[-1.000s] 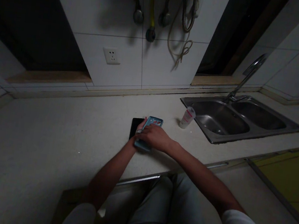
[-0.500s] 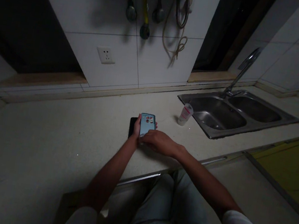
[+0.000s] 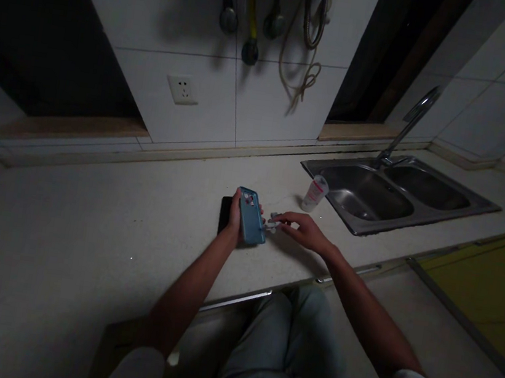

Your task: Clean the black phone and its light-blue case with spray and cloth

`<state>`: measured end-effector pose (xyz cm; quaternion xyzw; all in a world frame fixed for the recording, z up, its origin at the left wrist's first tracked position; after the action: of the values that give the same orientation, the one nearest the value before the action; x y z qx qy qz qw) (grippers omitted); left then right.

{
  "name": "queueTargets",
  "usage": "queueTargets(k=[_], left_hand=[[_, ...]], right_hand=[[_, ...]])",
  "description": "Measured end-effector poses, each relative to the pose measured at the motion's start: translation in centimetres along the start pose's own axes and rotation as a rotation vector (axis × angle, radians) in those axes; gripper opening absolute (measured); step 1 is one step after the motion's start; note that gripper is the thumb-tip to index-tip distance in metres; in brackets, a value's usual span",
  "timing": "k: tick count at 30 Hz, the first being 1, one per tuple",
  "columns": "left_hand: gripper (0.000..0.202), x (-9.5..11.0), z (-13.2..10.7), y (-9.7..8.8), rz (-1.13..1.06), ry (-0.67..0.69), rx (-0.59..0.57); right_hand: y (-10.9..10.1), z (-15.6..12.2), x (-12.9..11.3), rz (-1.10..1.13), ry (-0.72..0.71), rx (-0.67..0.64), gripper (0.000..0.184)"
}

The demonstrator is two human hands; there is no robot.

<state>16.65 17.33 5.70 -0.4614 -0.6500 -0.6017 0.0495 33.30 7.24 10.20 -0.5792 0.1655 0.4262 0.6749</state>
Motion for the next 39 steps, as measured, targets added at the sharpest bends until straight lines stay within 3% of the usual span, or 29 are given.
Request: queueTargets(k=[5,10,14,20,24,29,32,35,39], left_hand=[[0.050,-1.1,-0.1,0.5,-0.003,0.077,-0.018],[0.042,-1.5,0.1,0.4,0.072,0.174,-0.089],[0.039,-0.8,0.4,-0.3,0.020,0.224,-0.075],[0.048,-1.3,0.1,0.1,-0.109,-0.022,-0.224],[0.052,-2.0,0.0,0.4,-0.085,-0.083,-0.223],[0.037,-2.2,-0.3,0.5,-0.072,-0.121,-0.209],[0.031,-2.1,-0.7,0.6,-0.083,-0.168,-0.260],[0.050,-2.1,-1.0,0.8,-0.100,-0.196,-0.310],[0.067,-2.1,-0.8,0.5,-0.105,-0.170,-0.270]], right_hand=[[1.2,-0.7,0.7,0.433,0.227,0.319,0.022],[3.9,-0.2,-0.4,0.741,0.275,0.379,0.023],[4.7,0.1,-0.1,0.632,0.279,0.458,0.023],[4.6,0.3,2.0,0.301,0.330,0.498,0.024],[4.4,1.4,3.3,0.247,0.364,0.523,0.029],[3.3,4.0,4.1,0.193,0.327,0.597,0.032],[2.5,5.4,3.9,0.110,0.299,0.625,0.030],[2.0,6.5,2.9,-0.058,0.184,0.513,0.024],[2.1,7.3,0.9,-0.275,-0.033,0.269,0.019]])
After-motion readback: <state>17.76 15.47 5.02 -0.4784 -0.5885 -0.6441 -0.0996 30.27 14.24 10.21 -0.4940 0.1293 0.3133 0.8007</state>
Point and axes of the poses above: each hand's wrist, its own z-axis towards the middle knuckle, its own y-axis out of the palm, x = y × z, the point moved 2 cm from there along z, towards the middle knuckle, and after that the axes turned 7 degrees about y, right-handed, at the moved point
